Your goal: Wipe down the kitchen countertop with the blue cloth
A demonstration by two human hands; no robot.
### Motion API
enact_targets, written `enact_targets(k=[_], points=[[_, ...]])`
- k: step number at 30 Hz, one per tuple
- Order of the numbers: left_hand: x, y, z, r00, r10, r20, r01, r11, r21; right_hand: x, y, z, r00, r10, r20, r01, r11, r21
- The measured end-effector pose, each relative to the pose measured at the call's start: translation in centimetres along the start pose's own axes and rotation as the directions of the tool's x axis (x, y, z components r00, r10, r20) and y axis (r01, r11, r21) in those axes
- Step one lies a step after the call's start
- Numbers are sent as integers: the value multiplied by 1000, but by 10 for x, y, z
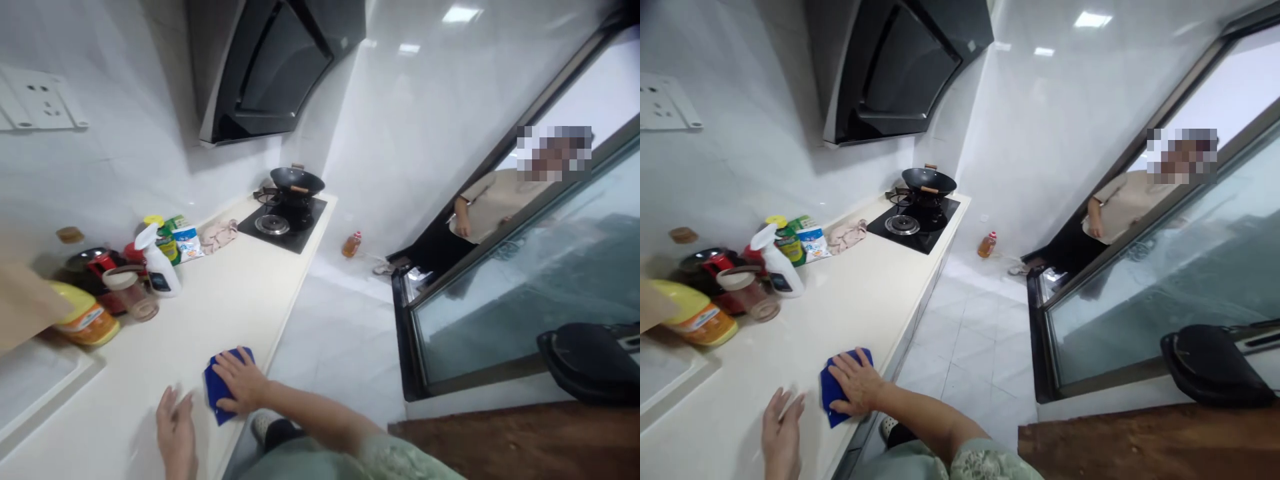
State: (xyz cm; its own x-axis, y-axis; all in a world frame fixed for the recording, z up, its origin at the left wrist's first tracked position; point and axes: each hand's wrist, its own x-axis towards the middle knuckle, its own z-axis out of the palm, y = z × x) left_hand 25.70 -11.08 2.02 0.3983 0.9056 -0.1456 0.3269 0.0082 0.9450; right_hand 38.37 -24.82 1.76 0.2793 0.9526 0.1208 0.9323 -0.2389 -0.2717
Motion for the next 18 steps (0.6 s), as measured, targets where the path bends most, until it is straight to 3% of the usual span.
enact_targets(k=[1, 3, 5, 7, 9, 11, 14, 18], points=[[6, 14, 25, 999, 22, 27, -19, 993, -118, 1, 2, 2, 1000, -2, -11, 2, 1000, -14], [22, 41, 71, 988, 145, 57, -136, 980, -143, 4, 9, 6, 999, -29, -23, 28, 999, -34], [41, 55, 103, 944, 313, 106, -314, 949, -6, 5, 23, 8, 996, -85, -18, 85, 996, -33], [58, 52, 114, 886, 433, 165, -458, 872, 172, 2, 44, 5, 995, -99, -10, 99, 995, -4], [70, 37, 105, 861, 466, 203, -508, 802, 314, -3, 70, -2, 1000, -29, -7, 29, 999, 42], [78, 19, 83, 867, 458, 199, -497, 759, 421, -7, 102, -12, 996, 89, 0, -88, 993, 75], [86, -2, 41, 880, 455, 139, -451, 706, 546, -1, 155, -22, 969, 245, -14, -244, 968, 54], [95, -16, -13, 888, 459, 0, -319, 617, 719, 11, 228, -33, 934, 354, -40, -356, 933, -56]])
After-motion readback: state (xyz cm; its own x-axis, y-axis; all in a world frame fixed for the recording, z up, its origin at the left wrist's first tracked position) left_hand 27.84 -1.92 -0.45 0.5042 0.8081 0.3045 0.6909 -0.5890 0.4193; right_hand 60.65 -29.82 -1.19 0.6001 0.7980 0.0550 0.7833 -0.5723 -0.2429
